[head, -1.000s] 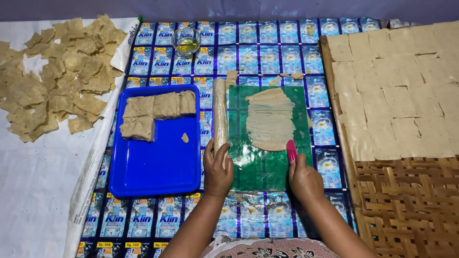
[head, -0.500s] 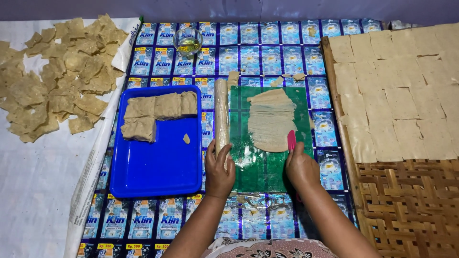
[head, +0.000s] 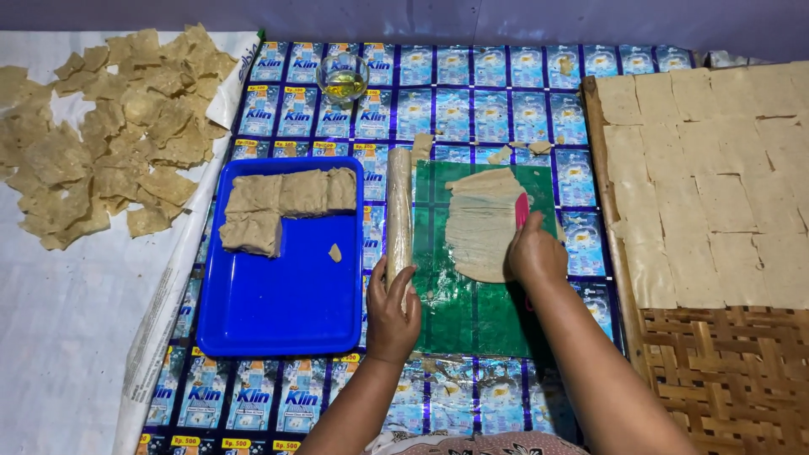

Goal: Rolling out dough pieces with a rolling pin, cutting them into square shapes with a spatula, and placing them onto a large bamboo drying tray.

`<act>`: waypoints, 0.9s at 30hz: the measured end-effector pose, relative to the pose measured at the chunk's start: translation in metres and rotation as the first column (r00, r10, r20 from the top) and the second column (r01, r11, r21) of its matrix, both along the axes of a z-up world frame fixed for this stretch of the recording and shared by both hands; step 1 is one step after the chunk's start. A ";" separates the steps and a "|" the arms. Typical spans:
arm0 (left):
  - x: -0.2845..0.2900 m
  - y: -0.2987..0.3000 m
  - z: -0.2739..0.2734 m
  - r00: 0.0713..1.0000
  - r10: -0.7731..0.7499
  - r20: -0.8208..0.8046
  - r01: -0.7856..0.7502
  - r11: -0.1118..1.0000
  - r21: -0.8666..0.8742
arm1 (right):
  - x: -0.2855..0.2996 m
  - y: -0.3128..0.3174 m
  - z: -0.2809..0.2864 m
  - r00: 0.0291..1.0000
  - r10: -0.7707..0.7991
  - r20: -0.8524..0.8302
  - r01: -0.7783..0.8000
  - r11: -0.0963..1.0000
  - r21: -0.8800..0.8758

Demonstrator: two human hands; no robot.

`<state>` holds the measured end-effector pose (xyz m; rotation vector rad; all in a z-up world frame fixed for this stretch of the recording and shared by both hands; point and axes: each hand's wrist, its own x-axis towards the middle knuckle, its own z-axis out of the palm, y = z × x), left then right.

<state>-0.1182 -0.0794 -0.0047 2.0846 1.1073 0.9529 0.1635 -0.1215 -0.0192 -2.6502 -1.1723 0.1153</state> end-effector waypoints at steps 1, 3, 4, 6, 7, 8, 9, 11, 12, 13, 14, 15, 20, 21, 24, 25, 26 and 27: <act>-0.001 0.000 0.000 1.000 0.001 -0.001 -0.001 1.000 0.000 | -0.002 -0.001 0.001 1.000 0.001 -0.001 -0.001 1.000 0.000; 0.000 0.000 0.001 1.000 -0.008 0.012 0.008 1.000 -0.016 | -0.005 -0.003 0.005 1.000 0.004 0.005 -0.004 1.000 -0.009; 0.001 0.001 0.001 1.000 -0.009 0.014 0.009 1.000 -0.014 | -0.011 -0.009 0.011 1.000 0.003 0.008 -0.003 1.000 -0.007; -0.001 0.000 0.001 1.000 -0.010 0.019 0.010 1.000 0.004 | -0.027 -0.025 0.023 0.998 -0.012 -0.054 0.006 0.994 -0.107; -0.002 -0.001 0.001 1.000 -0.012 0.017 0.012 1.000 0.000 | -0.034 -0.033 0.022 0.998 -0.014 -0.055 0.007 0.994 -0.111; -0.002 -0.002 0.002 1.000 -0.013 0.023 0.013 1.000 -0.025 | -0.041 -0.042 0.021 0.998 -0.027 -0.056 0.022 0.996 -0.086; -0.001 0.000 0.003 0.999 -0.017 0.031 0.018 0.999 -0.045 | -0.047 -0.049 0.021 0.998 -0.043 -0.054 0.040 0.998 -0.057; -0.001 0.000 0.001 1.000 -0.019 0.025 0.019 1.000 -0.023 | -0.069 -0.061 0.016 0.998 -0.001 -0.069 0.001 1.000 -0.003; -0.002 0.000 0.001 1.000 -0.017 0.017 0.017 1.000 -0.001 | -0.081 -0.068 0.013 0.996 0.047 -0.082 -0.043 0.998 0.051; -0.002 0.000 0.000 1.000 -0.019 0.017 0.019 1.000 -0.001 | -0.090 -0.072 0.010 0.996 0.045 -0.083 -0.041 0.998 0.050; -0.003 -0.001 0.000 0.999 -0.020 0.027 0.020 1.000 -0.002 | -0.099 -0.076 0.007 0.992 0.078 -0.096 -0.070 0.994 0.089; -0.003 -0.001 0.000 0.999 -0.021 0.039 0.021 1.000 -0.001 | -0.107 -0.079 0.004 0.988 0.112 -0.106 -0.099 0.987 0.128; -0.003 -0.002 -0.002 0.999 -0.022 0.039 0.022 1.000 0.012 | -0.121 -0.082 0.001 0.985 0.113 -0.133 -0.098 0.989 0.111; -0.003 -0.002 -0.003 1.000 -0.013 0.023 0.013 1.000 0.029 | -0.123 -0.082 0.001 0.984 0.118 -0.134 -0.106 0.990 0.097; -0.003 -0.001 -0.001 0.999 -0.012 0.042 0.012 1.000 0.015 | -0.129 -0.078 0.003 0.985 0.102 -0.141 -0.101 0.995 0.019; -0.004 -0.002 0.001 0.999 -0.013 0.041 0.012 1.000 0.016 | -0.129 -0.077 0.001 0.985 0.102 -0.141 -0.100 0.995 0.020; -0.004 -0.002 0.002 0.999 -0.017 0.037 0.016 1.000 0.007 | -0.130 -0.075 -0.001 0.987 0.095 -0.131 -0.097 0.995 -0.006; -0.004 -0.001 0.003 0.999 -0.021 0.034 0.021 1.000 -0.002 | -0.130 -0.073 -0.003 0.989 0.087 -0.121 -0.092 0.995 -0.032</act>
